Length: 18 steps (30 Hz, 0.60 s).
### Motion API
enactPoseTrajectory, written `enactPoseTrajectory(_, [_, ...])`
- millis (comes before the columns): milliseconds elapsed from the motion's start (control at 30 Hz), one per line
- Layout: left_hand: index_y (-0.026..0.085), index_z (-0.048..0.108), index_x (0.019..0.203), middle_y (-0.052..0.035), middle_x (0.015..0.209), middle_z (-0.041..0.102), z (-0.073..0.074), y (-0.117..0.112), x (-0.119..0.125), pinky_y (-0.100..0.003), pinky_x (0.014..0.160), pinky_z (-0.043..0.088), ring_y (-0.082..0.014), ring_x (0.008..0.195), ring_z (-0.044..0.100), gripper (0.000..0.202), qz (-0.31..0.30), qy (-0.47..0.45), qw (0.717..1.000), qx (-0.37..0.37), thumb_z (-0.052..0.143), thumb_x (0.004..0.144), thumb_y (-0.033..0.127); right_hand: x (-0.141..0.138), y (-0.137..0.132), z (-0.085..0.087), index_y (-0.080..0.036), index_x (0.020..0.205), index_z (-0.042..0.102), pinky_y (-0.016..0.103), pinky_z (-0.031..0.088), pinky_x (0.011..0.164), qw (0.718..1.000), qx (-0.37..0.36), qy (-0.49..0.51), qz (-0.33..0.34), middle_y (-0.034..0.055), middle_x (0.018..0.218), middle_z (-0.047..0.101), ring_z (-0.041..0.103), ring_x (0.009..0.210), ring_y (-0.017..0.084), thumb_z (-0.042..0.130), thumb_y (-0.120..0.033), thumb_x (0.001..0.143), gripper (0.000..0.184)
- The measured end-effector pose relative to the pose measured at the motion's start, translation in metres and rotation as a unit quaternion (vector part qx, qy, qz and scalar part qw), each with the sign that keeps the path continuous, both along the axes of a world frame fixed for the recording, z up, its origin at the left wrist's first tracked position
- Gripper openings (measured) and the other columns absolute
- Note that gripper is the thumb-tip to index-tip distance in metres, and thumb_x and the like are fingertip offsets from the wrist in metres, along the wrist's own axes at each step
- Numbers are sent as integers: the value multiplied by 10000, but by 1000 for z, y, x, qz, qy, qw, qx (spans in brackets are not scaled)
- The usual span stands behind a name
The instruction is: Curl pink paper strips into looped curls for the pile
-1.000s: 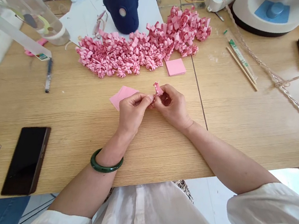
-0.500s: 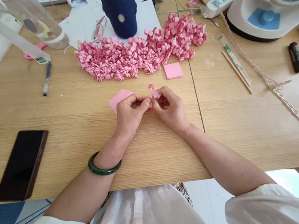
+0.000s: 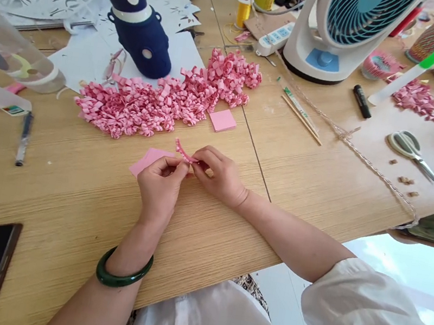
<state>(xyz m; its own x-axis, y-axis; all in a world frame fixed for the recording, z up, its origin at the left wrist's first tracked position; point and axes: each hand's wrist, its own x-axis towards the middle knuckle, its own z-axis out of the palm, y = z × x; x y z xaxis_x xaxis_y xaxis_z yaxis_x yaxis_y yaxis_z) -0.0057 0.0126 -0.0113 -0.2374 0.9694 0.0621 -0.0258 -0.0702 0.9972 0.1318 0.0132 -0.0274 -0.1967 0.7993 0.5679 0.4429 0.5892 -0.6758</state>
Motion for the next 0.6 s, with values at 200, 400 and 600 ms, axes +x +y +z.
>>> enactPoseTrajectory(200, [171, 705, 591, 37, 579, 658, 6, -1, 2, -208, 555, 543, -86, 530, 568, 64, 14, -58, 997, -40, 769, 594, 181, -1, 1, -2, -167, 1019, 604, 270, 509, 798, 994, -1, -112, -8, 102, 1027, 651, 614, 892, 157, 391, -262, 1070, 238])
enactPoseTrajectory(400, [178, 751, 683, 16, 663, 697, 2, -5, -2, -229, 655, 553, -101, 617, 615, 115, -15, 44, 999, 0, 785, 744, 268, -3, 5, 0, -193, 975, 593, 259, 479, 795, 993, -70, -84, -51, 51, 982, 640, 580, 865, 133, 491, -224, 1004, 110])
enactPoseTrajectory(600, [198, 805, 882, -5, 879, 755, -1, -5, -3, -267, 717, 602, -126, 717, 673, 142, -35, 59, 996, 49, 796, 789, 305, -4, 10, 3, -190, 839, 539, 222, 432, 620, 945, -239, 221, -22, -47, 738, 521, 476, 637, 80, 606, -294, 890, 135])
